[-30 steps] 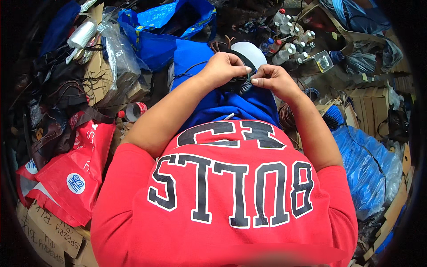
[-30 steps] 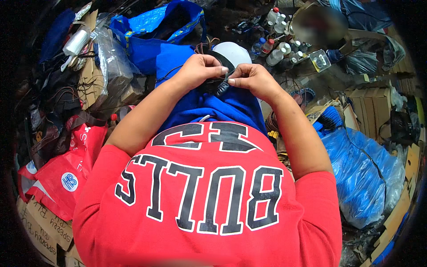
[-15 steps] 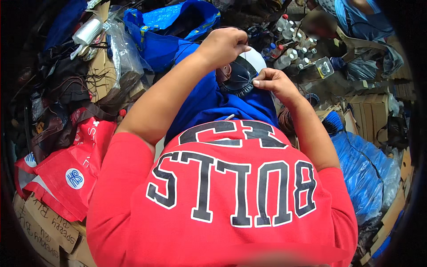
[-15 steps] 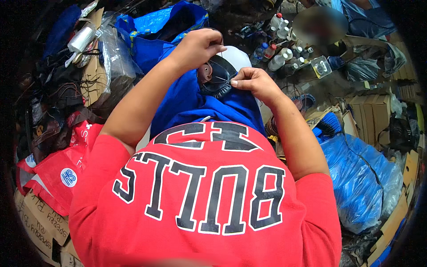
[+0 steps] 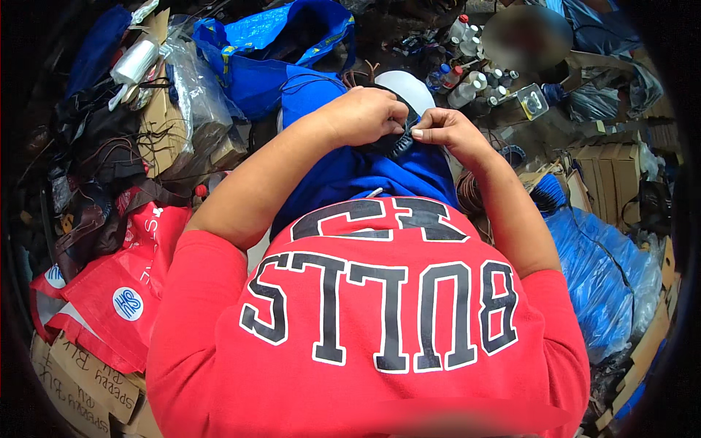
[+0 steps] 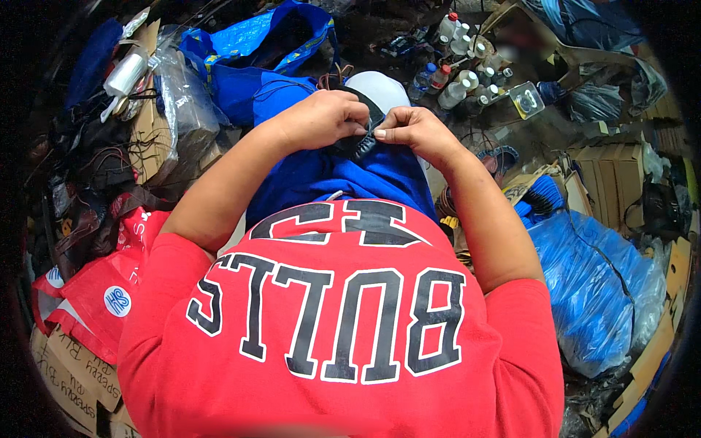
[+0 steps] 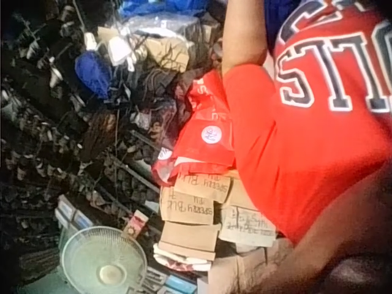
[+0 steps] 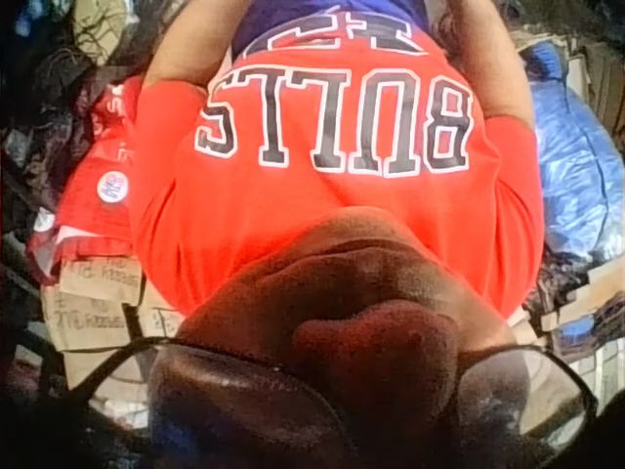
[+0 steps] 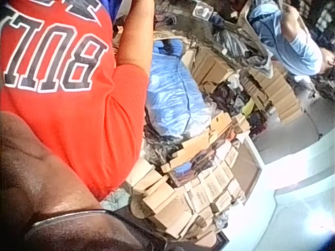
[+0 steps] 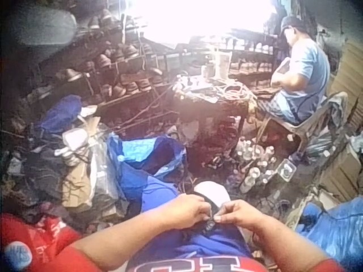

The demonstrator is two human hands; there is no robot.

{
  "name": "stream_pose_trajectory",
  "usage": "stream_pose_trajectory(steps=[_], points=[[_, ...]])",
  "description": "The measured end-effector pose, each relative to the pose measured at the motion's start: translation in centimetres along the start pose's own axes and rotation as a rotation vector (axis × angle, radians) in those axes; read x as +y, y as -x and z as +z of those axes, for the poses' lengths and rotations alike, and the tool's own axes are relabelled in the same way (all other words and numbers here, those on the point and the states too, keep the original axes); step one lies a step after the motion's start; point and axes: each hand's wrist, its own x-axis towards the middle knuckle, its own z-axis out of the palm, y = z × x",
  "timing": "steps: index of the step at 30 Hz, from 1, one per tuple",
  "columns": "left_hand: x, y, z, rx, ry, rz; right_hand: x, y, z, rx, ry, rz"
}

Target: The recorder is stitching a black leather shoe component using a needle and thread in a manual manufacturing environment.

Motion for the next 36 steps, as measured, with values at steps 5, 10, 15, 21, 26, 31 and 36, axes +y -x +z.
stream_pose_trajectory(steps=[5, 10, 15, 21, 26, 31, 36], points=[[-1.2, 2.5, -1.5, -0.025, -0.035, 0.014, 0.4, 1.1, -0.9, 0.041, -0.024, 0.0], [0.4, 2.4, -1.3, 0.002, 0.135, -0.162, -0.5, 2.7, 0.0, 0.102, 0.053, -0.03], [0.9, 1.5, -0.7, -0.043, 0.088, -0.189, 0.3, 4.9, -1.3, 0.152, 0.323, -0.067], [0.9, 1.3, -0.6, -0.062, -0.041, -0.04, -2.0, 4.1, -4.5, 0.402, 0.55, -0.258], [0.4, 0.9, -0.2, -0.06, -0.059, -0.03, -1.6, 2.2, -4.0, 0.616, 0.798, -0.314], [0.4, 1.4, -0.4, -0.05, -0.107, -0.024, -5.4, 2.5, 1.7, 0.071, 1.432, -0.413], [-1.0, 3.9, -6.0, -0.006, -0.189, -0.453, -5.4, 2.6, 2.6, 0.077, 1.481, -0.373]])
